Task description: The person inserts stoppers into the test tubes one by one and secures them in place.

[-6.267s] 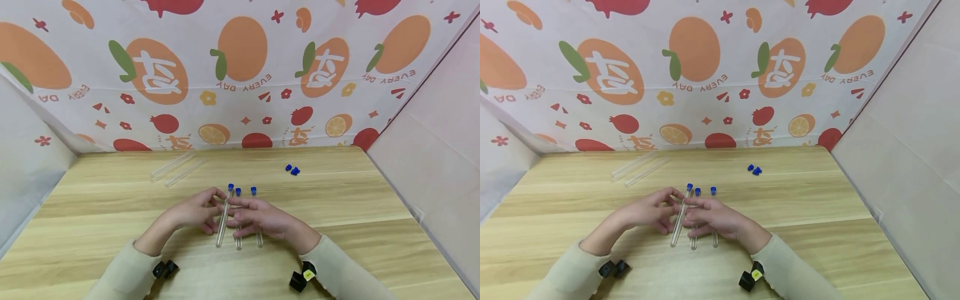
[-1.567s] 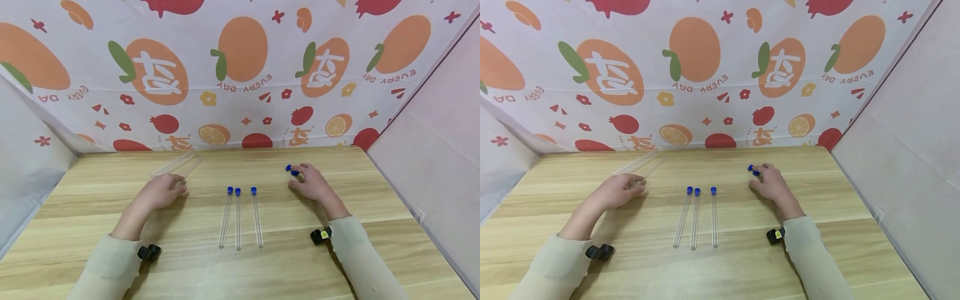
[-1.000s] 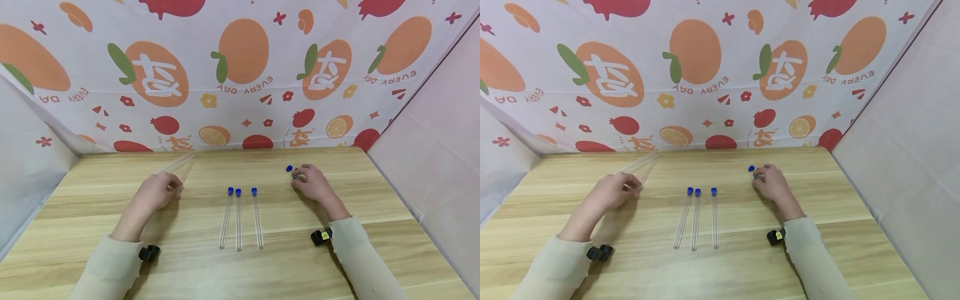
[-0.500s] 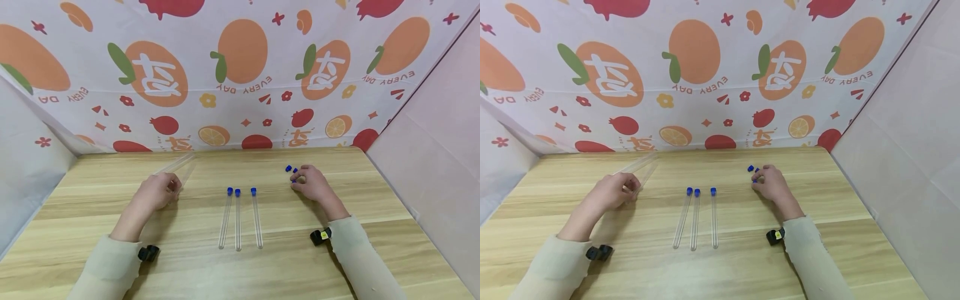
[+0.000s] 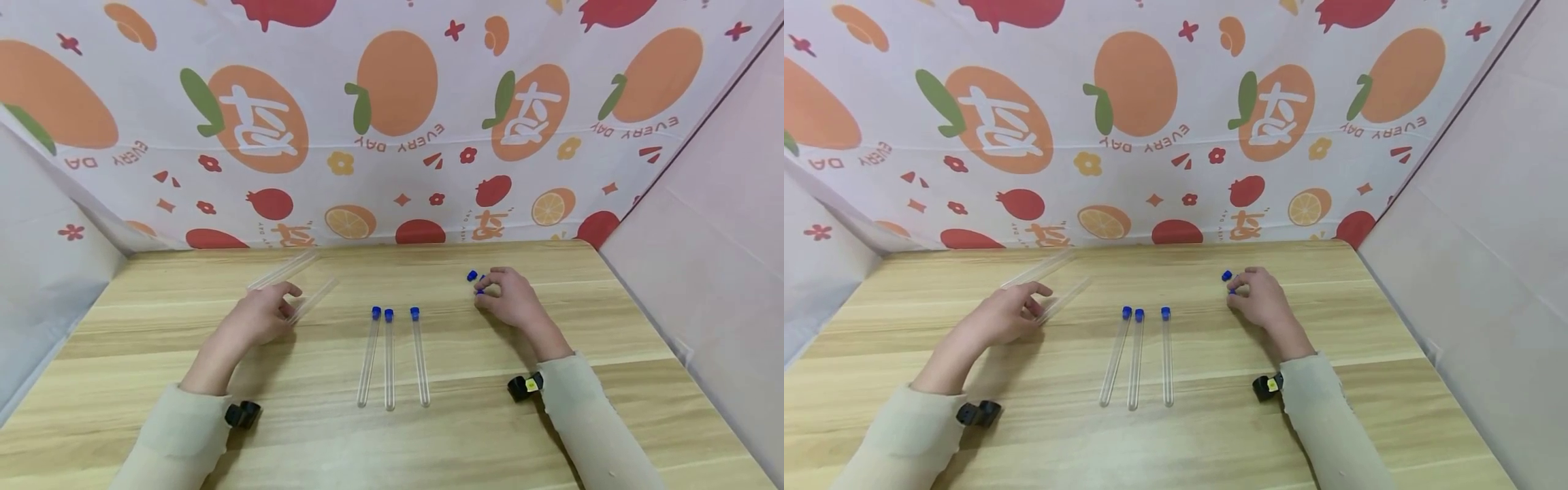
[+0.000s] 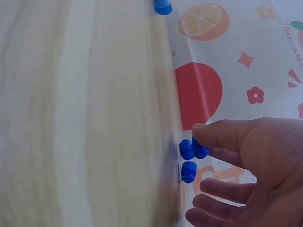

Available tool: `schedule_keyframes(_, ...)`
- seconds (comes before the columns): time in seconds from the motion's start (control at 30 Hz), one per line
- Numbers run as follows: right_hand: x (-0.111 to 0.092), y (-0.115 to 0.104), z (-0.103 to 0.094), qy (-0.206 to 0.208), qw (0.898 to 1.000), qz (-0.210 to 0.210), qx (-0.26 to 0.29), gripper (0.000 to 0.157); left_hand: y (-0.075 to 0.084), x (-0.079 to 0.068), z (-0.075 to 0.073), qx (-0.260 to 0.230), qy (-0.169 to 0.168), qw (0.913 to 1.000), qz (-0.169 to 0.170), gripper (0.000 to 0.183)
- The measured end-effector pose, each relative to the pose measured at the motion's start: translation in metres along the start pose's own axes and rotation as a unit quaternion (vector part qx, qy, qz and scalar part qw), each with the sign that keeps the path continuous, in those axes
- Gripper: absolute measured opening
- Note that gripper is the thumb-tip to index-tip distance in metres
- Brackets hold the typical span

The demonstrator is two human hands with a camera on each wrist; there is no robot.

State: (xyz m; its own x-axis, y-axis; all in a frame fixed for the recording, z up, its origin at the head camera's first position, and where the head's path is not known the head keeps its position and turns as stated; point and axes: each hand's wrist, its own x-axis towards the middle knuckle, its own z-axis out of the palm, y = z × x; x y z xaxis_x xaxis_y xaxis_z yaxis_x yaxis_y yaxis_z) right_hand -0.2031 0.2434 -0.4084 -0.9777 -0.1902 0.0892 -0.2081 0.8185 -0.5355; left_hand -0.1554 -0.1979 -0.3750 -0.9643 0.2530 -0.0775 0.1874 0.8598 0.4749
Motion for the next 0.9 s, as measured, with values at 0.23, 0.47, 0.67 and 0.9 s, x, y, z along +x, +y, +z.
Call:
schedule_keyframes(0.23,-0.001,-0.010,-0.003,0.024,0.999,-0.014,0.047,0.025,0.001,0.003,0.000,-0.020,-0.001,0.9996,0.022,0.049)
schedule_keyframes(0.47,-0.004,-0.020,-0.007,0.021,0.990,-0.005,0.138,0.025,0.003,0.004,0.001,-0.071,-0.018,0.9964,0.044,0.036)
schedule_keyframes(0.67,-0.004,-0.027,-0.009,0.004,0.981,-0.015,0.192,0.028,0.008,0.004,0.001,-0.121,-0.032,0.9909,0.049,0.029)
schedule_keyframes(0.9,-0.005,-0.033,-0.010,-0.010,0.976,-0.027,0.218,0.028,0.017,0.000,0.002,-0.177,-0.053,0.9810,0.059,0.031)
